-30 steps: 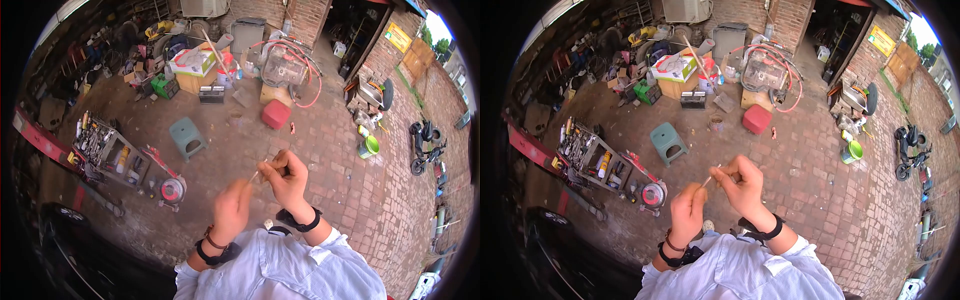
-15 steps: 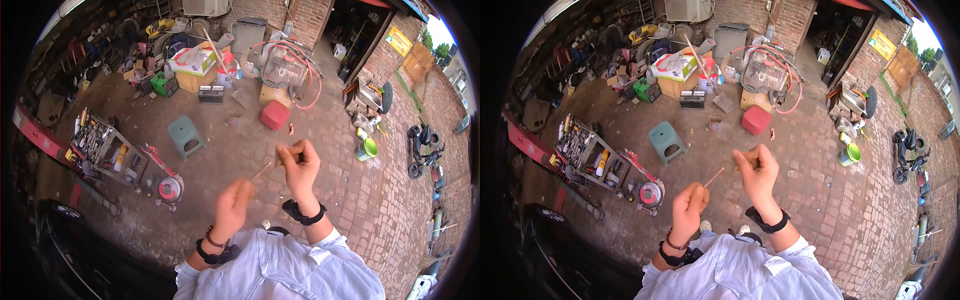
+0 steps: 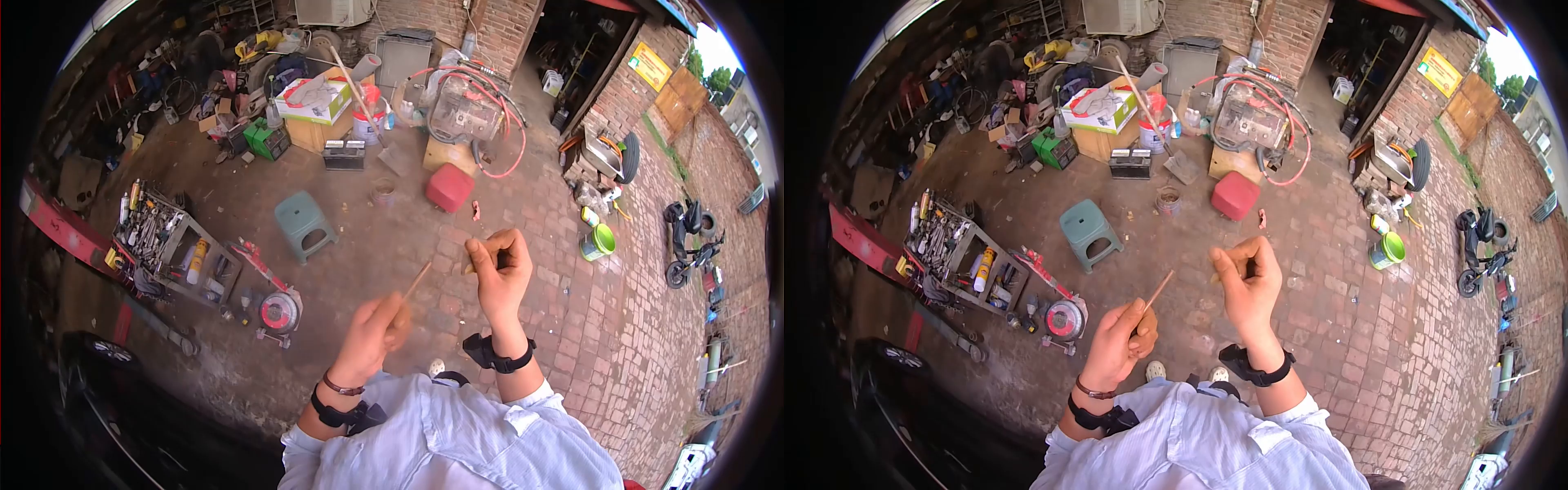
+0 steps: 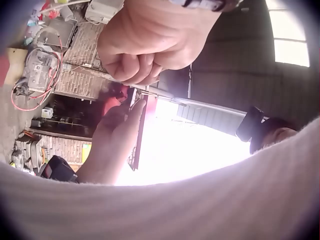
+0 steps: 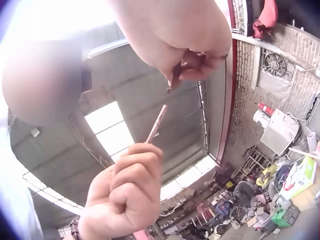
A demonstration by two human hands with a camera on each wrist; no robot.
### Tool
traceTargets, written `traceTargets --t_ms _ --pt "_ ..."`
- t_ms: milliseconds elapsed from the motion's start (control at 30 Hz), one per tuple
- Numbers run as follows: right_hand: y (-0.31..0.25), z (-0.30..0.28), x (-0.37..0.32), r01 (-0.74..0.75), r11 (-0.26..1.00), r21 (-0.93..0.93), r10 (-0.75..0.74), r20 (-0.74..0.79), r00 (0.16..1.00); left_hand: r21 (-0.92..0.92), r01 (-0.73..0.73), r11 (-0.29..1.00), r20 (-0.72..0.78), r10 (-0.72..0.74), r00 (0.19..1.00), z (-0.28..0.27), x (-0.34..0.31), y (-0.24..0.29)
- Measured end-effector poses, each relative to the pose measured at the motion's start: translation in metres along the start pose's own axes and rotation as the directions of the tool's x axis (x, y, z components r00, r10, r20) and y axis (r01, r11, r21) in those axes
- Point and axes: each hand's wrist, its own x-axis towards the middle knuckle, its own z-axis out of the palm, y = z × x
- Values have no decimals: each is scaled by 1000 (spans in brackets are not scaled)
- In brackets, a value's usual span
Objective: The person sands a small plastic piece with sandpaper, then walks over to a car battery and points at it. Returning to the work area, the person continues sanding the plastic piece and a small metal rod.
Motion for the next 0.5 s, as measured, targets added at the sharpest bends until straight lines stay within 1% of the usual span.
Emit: traceTargets --t_ms 33,67,100,133,167,233,267,300,333,367,400,433,467,500 --pt "-5 5 -3 3 1000 -3 -3 -6 1000 0 9 1000 15 -9 1000 -4 3 3" --pt "-11 11 -7 -101 992 70 93 103 990 1 13 1000 22 -13 1000 -9 5 5" --pt "-15 16 -11 -215 968 132 183 220 958 56 -24 998 58 21 998 -14 4 6" --pt "-15 19 -14 -275 946 170 220 285 933 109 -63 992 94 53 994 -19 3 6" --pt "-15 24 -17 -277 945 173 222 282 933 113 -60 992 94 50 994 -25 3 8" --pt "-15 34 -20 -393 892 224 254 470 845 193 -94 977 104 75 992 -38 2 12" --pt "-13 39 -22 -390 901 191 245 520 819 194 -87 977 100 68 993 -44 2 15" --pt "-10 44 -23 -398 897 191 252 519 817 238 -95 967 92 75 993 -48 3 19" --pt "-6 50 -23 -408 900 155 295 474 830 282 -101 954 83 81 993 -53 3 23" --pt "0 56 -24 -419 900 119 335 428 840 282 -92 955 75 73 994 -58 3 27" --pt "9 60 -25 -429 895 119 343 428 836 242 -81 967 72 65 995 -62 3 32" --pt "20 62 -25 -451 867 213 335 422 842 201 -70 977 69 57 996 -66 5 35" --pt "29 65 -26 -469 830 302 328 415 849 196 -60 979 61 49 997 -71 8 37" --pt "34 69 -25 -480 826 297 340 416 843 204 -59 977 31 54 998 -75 12 39"
